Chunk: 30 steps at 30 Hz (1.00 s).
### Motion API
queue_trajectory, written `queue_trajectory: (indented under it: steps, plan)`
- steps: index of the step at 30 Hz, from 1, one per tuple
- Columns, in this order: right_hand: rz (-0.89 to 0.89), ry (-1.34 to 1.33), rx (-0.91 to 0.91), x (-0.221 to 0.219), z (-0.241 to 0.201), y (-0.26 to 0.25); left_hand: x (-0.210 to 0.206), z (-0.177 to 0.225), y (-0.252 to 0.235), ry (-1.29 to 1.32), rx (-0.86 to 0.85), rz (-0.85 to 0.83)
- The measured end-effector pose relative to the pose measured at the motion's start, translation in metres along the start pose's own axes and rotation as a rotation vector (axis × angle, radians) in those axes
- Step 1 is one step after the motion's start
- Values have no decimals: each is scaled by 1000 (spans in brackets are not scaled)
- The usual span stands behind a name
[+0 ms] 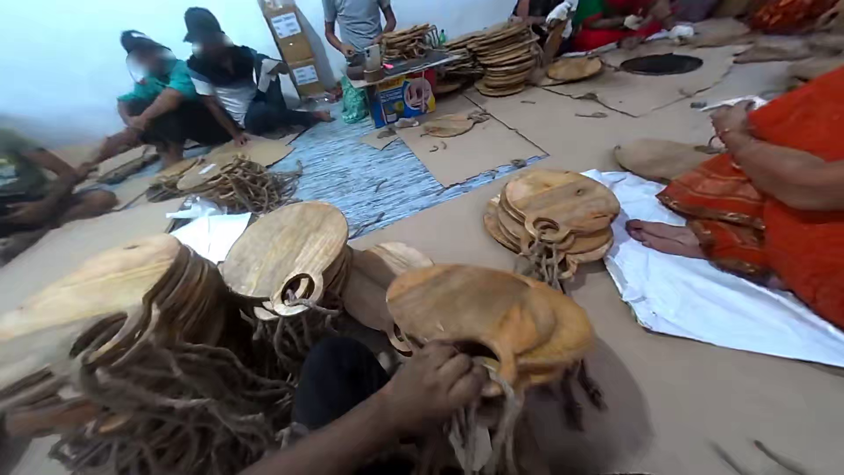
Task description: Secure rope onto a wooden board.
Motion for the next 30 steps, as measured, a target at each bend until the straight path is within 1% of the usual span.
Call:
queue_trajectory:
  steps: [1, 2, 4, 5, 6, 7, 8, 9, 12, 14, 15, 16, 18, 21, 23, 24, 25, 27, 29, 30]
  plan:
    - [39, -1, -156, -28, -22, -24, -3, -17, 2, -53, 14, -32]
    - [88, 14, -244, -49, -37, -48, -7, -35, 2, -82, 50, -77]
    - [78, -27, -321, -75, -50, -84, -19, -75, 1, -70, 200, -236]
    - [83, -81, -338, -84, -45, -98, -27, -96, 2, -40, 294, -373]
    - [99, -169, -354, -89, -28, -109, -38, -112, 5, -23, 359, -494]
    - [95, -275, -329, -91, 7, -123, -48, -125, 11, -26, 397, -589]
    - [24, -394, -329, -90, 36, -131, -59, -135, 17, -42, 434, -676]
    - [-9, -424, -373, -89, 52, -128, -69, -142, 23, -67, 470, -747]
    - [-27, -292, -429, -85, 74, -116, -91, -160, 37, -95, 594, -939]
    - [-45, -131, -497, -84, 87, -109, -95, -166, 40, -68, 706, -1071]
    - [-73, -61, -523, -84, 91, -105, -94, -169, 40, -55, 766, -1098]
    - [-100, -1, -523, -84, 91, -100, -91, -171, 39, -13, 834, -1078]
    - [-103, 108, -483, -81, 91, -85, -80, -180, 45, 144, 988, -918]
    - [-31, 307, -319, -60, 104, -60, -46, -185, 47, 342, 1210, -592]
    - [7, 430, -252, -44, 113, -47, -23, -173, 46, 401, 1360, -427]
    - [27, 485, -234, -40, 113, -45, -23, -166, 50, 443, 1403, -404]
    - [52, 547, -203, -38, 109, -46, -31, -160, 57, 488, 1413, -446]
    - [91, 650, -121, -39, 95, -52, -52, -145, 66, 513, 1346, -624]
    - [115, 664, -41, -43, 80, -62, -64, -133, 64, 465, 1224, -879]
    - [116, 640, -30, -44, 75, -68, -69, -127, 64, 459, 1140, -1002]
Point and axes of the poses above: each hand's wrist, its own y-axis away from the middle knuckle, its own x-axis out of the back of the hand, z = x × y, the point moved 4 cm from there along -y, towards the middle knuckle, and after that the axes turned 3 degrees about y, right-handed, at the moved point
